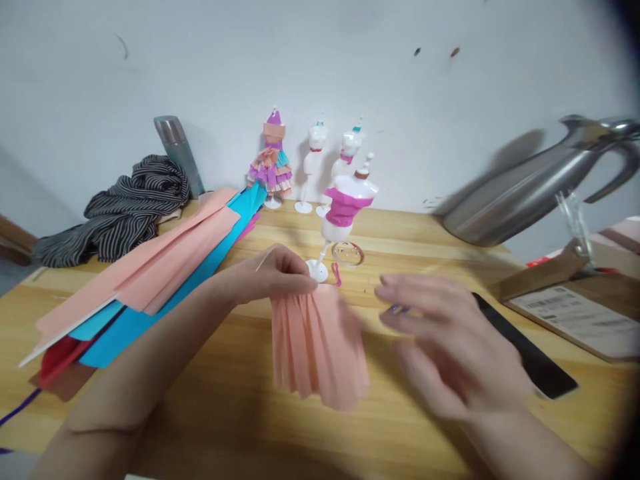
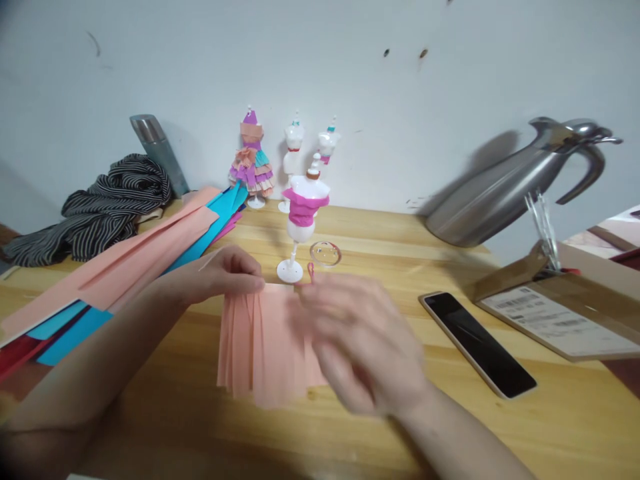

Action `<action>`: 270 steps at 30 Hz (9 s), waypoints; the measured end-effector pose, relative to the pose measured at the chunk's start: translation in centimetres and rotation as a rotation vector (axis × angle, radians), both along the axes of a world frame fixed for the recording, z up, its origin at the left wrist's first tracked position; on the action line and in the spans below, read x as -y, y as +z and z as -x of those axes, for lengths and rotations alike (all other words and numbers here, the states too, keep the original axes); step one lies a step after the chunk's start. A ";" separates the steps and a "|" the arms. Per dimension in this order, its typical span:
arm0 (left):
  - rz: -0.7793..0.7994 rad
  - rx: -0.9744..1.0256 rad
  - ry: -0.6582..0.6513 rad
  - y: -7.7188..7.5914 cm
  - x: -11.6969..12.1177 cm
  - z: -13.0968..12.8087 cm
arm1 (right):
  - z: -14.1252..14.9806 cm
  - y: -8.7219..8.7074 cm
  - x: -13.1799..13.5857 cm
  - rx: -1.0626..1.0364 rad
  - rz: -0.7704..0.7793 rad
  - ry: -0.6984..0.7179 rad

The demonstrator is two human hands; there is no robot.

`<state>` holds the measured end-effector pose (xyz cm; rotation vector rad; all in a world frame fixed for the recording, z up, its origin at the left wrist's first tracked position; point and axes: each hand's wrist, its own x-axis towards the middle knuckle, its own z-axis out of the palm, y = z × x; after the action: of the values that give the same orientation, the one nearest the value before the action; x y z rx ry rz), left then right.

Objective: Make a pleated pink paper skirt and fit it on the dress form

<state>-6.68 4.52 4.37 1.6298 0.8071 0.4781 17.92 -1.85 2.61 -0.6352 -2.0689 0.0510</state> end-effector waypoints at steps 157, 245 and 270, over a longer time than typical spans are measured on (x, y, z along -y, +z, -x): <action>-1.061 -0.153 0.029 -0.5 1.6 -2.0 | 0.7 1.5 -2.3 0.030 0.902 0.030; -0.957 -0.077 -0.151 -1.8 1.2 -2.5 | 2.0 -0.5 -2.6 -0.076 0.859 -0.126; -0.112 -0.218 -0.130 -2.7 1.2 -3.3 | 1.8 -0.2 -2.7 0.245 0.930 -0.037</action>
<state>-3.38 3.33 1.63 1.8487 0.8402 0.2598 16.09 0.80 2.39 -1.2773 -2.2056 0.9973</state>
